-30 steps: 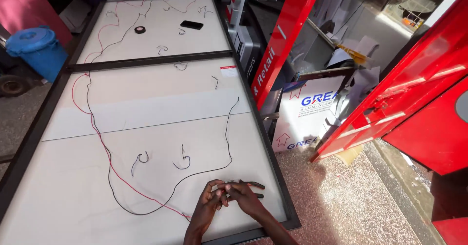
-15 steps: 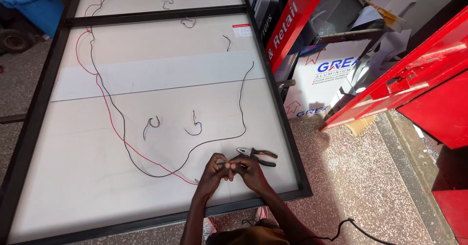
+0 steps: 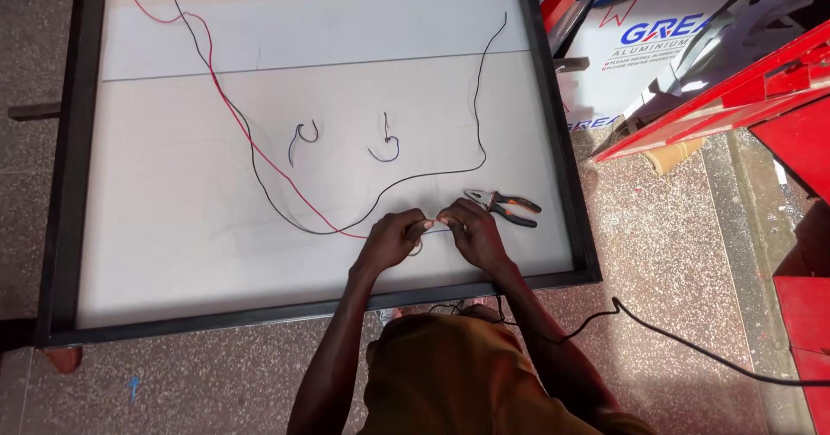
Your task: Stripping insulation from electrical wires and connecting them during sign assembly
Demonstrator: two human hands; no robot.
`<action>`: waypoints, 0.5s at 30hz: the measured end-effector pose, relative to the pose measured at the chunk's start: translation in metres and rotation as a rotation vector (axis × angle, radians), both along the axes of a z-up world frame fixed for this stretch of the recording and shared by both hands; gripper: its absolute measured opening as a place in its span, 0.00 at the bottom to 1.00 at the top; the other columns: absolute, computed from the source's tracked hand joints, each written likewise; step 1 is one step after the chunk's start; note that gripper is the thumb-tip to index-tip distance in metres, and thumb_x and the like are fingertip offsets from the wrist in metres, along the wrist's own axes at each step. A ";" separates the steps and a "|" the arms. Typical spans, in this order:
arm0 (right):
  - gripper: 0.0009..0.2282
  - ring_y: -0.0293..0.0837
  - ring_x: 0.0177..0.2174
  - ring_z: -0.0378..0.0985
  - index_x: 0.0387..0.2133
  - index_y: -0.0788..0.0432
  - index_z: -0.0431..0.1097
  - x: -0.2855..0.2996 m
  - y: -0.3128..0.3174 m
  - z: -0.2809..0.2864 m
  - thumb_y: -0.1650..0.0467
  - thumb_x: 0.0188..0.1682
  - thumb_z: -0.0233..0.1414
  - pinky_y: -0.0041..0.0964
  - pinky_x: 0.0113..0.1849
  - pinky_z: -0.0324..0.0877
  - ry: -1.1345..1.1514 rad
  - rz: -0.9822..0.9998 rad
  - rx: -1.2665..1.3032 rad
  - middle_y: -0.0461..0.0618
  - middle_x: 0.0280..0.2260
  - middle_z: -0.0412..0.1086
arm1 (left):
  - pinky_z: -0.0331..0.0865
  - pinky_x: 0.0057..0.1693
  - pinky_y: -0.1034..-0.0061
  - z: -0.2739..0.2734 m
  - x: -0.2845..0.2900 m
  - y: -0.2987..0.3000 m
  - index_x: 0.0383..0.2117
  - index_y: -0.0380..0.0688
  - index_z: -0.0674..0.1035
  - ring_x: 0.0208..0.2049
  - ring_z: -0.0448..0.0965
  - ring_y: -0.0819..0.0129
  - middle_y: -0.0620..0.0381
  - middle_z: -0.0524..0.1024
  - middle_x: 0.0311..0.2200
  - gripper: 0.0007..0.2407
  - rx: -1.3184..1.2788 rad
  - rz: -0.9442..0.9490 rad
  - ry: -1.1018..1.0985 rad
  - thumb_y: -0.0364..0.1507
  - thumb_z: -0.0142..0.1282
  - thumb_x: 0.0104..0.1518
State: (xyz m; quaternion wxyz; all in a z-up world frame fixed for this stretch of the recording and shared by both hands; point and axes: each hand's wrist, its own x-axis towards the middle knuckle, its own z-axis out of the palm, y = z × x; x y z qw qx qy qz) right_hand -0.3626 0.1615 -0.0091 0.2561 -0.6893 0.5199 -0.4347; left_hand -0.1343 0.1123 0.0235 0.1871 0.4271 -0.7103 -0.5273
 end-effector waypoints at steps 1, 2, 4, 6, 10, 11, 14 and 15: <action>0.06 0.50 0.30 0.79 0.38 0.59 0.83 -0.002 -0.001 0.001 0.75 0.63 0.57 0.43 0.35 0.76 -0.006 0.010 0.026 0.52 0.29 0.72 | 0.72 0.40 0.63 -0.007 0.001 0.002 0.37 0.46 0.85 0.24 0.79 0.63 0.52 0.84 0.22 0.08 0.026 0.010 -0.006 0.30 0.57 0.75; 0.05 0.50 0.30 0.79 0.40 0.59 0.82 -0.005 -0.003 0.003 0.76 0.63 0.57 0.43 0.36 0.76 -0.063 0.021 0.075 0.53 0.29 0.73 | 0.71 0.40 0.65 -0.014 0.001 0.002 0.36 0.47 0.85 0.26 0.79 0.65 0.54 0.84 0.23 0.08 0.038 0.030 0.037 0.29 0.57 0.75; 0.05 0.49 0.30 0.79 0.41 0.60 0.82 -0.010 -0.008 -0.001 0.76 0.63 0.57 0.44 0.36 0.75 -0.124 0.041 0.149 0.55 0.30 0.73 | 0.70 0.41 0.68 -0.030 -0.001 0.003 0.35 0.48 0.85 0.27 0.78 0.67 0.57 0.84 0.23 0.08 0.074 0.062 0.075 0.29 0.57 0.75; 0.05 0.46 0.34 0.82 0.43 0.64 0.81 -0.015 -0.010 -0.014 0.78 0.64 0.55 0.43 0.40 0.81 -0.354 0.090 0.324 0.56 0.31 0.75 | 0.68 0.39 0.71 -0.052 -0.004 0.002 0.36 0.46 0.85 0.26 0.75 0.69 0.55 0.82 0.23 0.08 0.062 0.090 0.164 0.28 0.57 0.75; 0.09 0.43 0.38 0.86 0.52 0.69 0.77 -0.012 -0.014 -0.036 0.74 0.62 0.60 0.38 0.41 0.88 -0.631 0.149 0.566 0.59 0.37 0.80 | 0.67 0.37 0.72 -0.051 -0.006 0.008 0.45 0.42 0.85 0.25 0.72 0.70 0.52 0.82 0.24 0.05 0.110 0.139 0.226 0.24 0.55 0.75; 0.08 0.43 0.37 0.87 0.50 0.69 0.78 -0.009 -0.015 -0.038 0.74 0.62 0.60 0.38 0.41 0.88 -0.664 0.141 0.587 0.58 0.36 0.80 | 0.67 0.37 0.74 -0.047 -0.007 0.007 0.46 0.42 0.84 0.26 0.72 0.71 0.52 0.82 0.24 0.05 0.116 0.147 0.243 0.22 0.55 0.74; 0.07 0.42 0.37 0.86 0.47 0.68 0.79 -0.003 -0.014 -0.036 0.74 0.62 0.61 0.38 0.40 0.88 -0.661 0.120 0.590 0.57 0.35 0.80 | 0.68 0.38 0.75 -0.041 -0.007 0.010 0.47 0.41 0.83 0.26 0.73 0.71 0.51 0.83 0.26 0.04 0.121 0.170 0.266 0.20 0.56 0.73; 0.06 0.42 0.37 0.86 0.46 0.67 0.80 -0.001 -0.014 -0.034 0.73 0.62 0.61 0.38 0.39 0.87 -0.625 0.110 0.559 0.57 0.35 0.80 | 0.69 0.39 0.74 -0.040 -0.005 0.010 0.47 0.41 0.82 0.27 0.75 0.70 0.49 0.84 0.26 0.04 0.106 0.179 0.273 0.19 0.58 0.72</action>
